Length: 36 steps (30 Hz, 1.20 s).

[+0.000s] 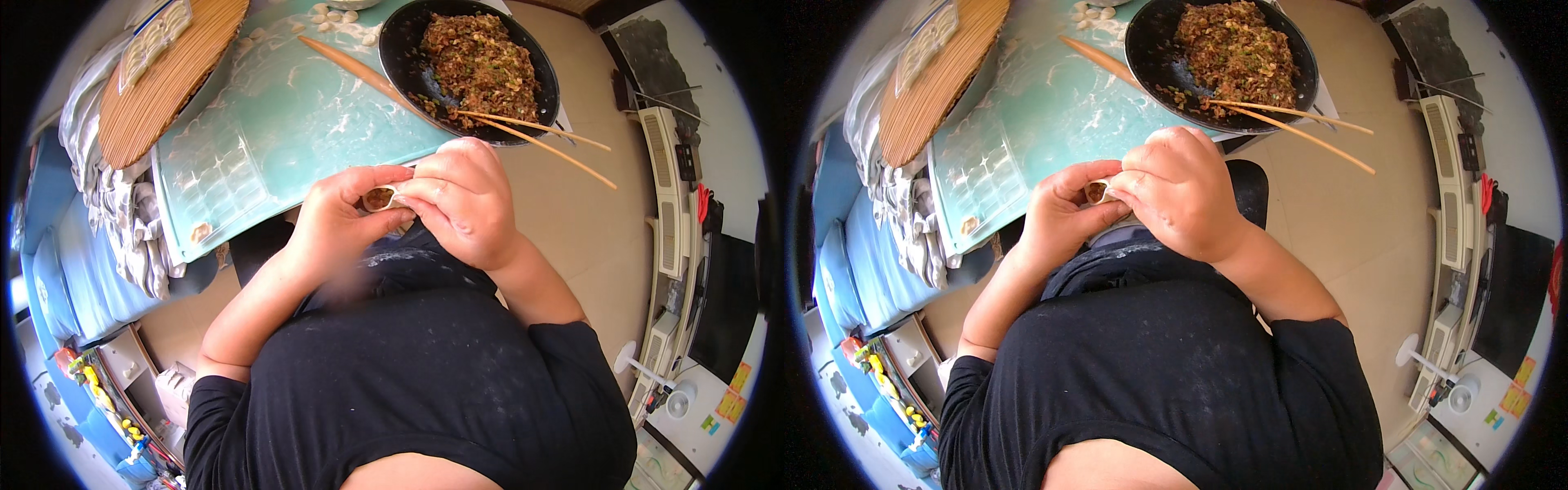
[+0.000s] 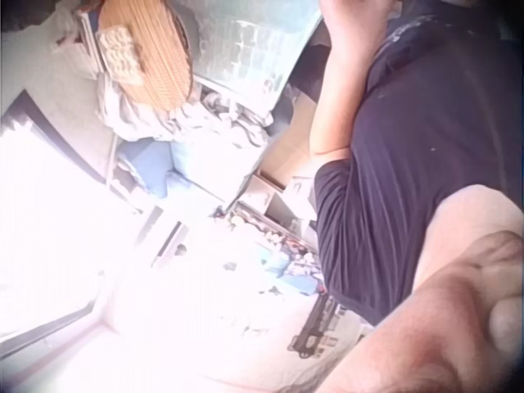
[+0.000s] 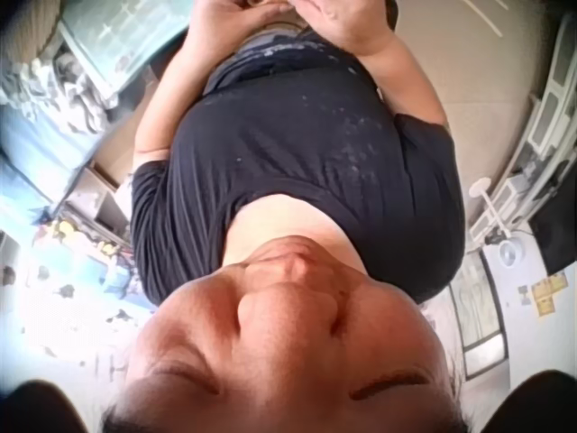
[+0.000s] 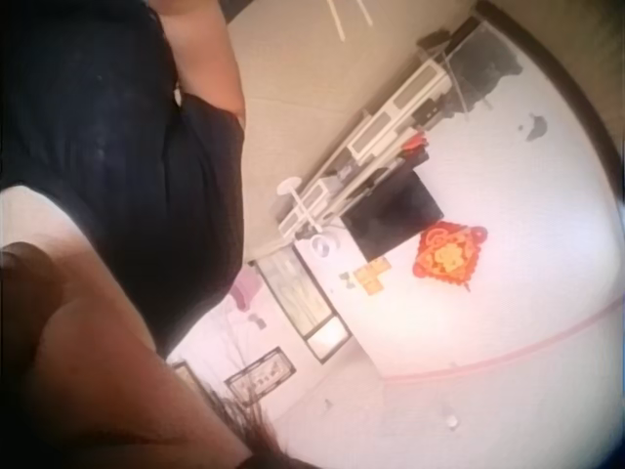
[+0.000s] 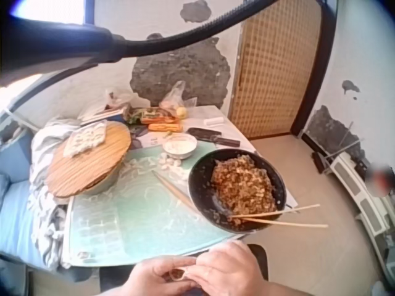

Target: The person prepares dumplings by rolling small dough balls into flat circles using a rolling pin. They use chopsticks to place a meat and vegetable filling onto the dough, then fold and pleat the edges to seal the dumplings. The finished dumplings are placed into a plastic tray on the table.

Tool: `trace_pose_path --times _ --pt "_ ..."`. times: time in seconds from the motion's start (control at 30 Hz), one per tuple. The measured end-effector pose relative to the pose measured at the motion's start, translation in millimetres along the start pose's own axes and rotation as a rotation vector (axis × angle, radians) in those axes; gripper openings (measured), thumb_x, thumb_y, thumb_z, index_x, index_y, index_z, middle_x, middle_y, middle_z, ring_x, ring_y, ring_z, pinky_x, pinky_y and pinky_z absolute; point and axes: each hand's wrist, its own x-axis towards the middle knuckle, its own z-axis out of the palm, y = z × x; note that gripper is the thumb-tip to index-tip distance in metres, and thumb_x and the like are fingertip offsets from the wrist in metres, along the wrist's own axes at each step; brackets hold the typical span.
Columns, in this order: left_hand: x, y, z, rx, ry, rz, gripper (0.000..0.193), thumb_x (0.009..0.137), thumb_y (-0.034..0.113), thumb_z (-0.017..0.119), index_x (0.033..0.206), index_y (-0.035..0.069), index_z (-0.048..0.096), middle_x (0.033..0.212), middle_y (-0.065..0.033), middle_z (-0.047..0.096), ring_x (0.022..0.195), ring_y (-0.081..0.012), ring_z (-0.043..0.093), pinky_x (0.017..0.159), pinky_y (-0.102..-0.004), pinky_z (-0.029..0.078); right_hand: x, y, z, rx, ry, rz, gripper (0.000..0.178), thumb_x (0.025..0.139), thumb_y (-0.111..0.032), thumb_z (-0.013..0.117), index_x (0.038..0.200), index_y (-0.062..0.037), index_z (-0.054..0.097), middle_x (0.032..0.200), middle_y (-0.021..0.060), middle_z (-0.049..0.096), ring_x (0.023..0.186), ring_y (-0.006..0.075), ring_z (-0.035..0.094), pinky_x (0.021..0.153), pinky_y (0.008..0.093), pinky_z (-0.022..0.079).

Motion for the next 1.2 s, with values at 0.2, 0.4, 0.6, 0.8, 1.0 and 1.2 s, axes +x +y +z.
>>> trace_pose_path --times 0.2,0.4,0.6,0.8,1.0,1.2 --pt "0.1 2.9 -2.6 -0.493 -0.008 -0.048 0.04 0.076 -0.005 0.064 0.114 -0.002 0.052 0.1 -0.0118 0.063 0.086 -0.0159 0.062 0.077 -0.0292 0.053 -13.0 9.4 -3.9 0.283 0.163 0.295 0.012 0.085 -0.012 0.056 0.082 -0.0012 0.06 0.079 0.0086 0.057 0.069 0.0209 0.053 0.065 0.03 0.042" --pt "0.1 -1.9 -2.8 -0.591 0.037 0.07 0.04 0.075 -0.006 0.065 0.113 -0.002 0.053 0.101 -0.0126 0.062 0.09 -0.0172 0.061 0.08 -0.0303 0.052 -21.4 1.4 -3.1 0.533 -0.12 0.581 0.02 0.087 -0.022 0.057 0.082 -0.0026 0.055 0.071 0.0096 0.056 0.063 0.0224 0.054 0.059 0.0297 0.043" --pt "-2.5 -0.5 0.3 -0.396 0.058 0.143 0.041 0.075 -0.006 0.066 0.114 -0.002 0.053 0.105 -0.0117 0.06 0.094 -0.0168 0.06 0.082 -0.0296 0.051 -11.0 -3.1 -3.2 0.288 -0.102 0.355 0.02 0.082 -0.021 0.061 0.078 -0.0044 0.051 0.069 0.0115 0.054 0.062 0.03 0.054 0.055 0.0349 0.043" --pt "-4.1 -1.5 1.8 -0.207 0.083 0.219 0.04 0.075 -0.006 0.066 0.113 -0.002 0.054 0.109 -0.0094 0.059 0.097 -0.0153 0.058 0.083 -0.0275 0.05 -6.7 -7.6 -3.4 0.144 -0.105 0.283 0.015 0.08 -0.012 0.06 0.075 -0.0044 0.049 0.068 0.0118 0.053 0.061 0.0319 0.053 0.053 0.0384 0.041" --pt "-5.2 0.2 -1.8 -0.159 0.055 0.152 0.041 0.073 -0.01 0.064 0.112 -0.002 0.054 0.115 -0.0134 0.057 0.106 -0.02 0.054 0.09 -0.0306 0.045 -7.0 -4.7 -1.7 0.162 -0.104 0.267 0.014 0.079 -0.01 0.06 0.074 -0.0028 0.05 0.068 0.0121 0.053 0.061 0.0311 0.053 0.053 0.0376 0.042" --pt "-3.6 -1.5 -3.3 -0.442 0.061 0.141 0.038 0.075 -0.008 0.065 0.111 -0.002 0.054 0.108 -0.012 0.06 0.097 -0.0182 0.059 0.084 -0.0316 0.051 -13.1 8.5 -4.9 0.47 -0.037 0.444 0.013 0.079 -0.007 0.063 0.09 -0.0006 0.059 0.08 0.0104 0.059 0.067 0.0213 0.058 0.059 0.0289 0.046"
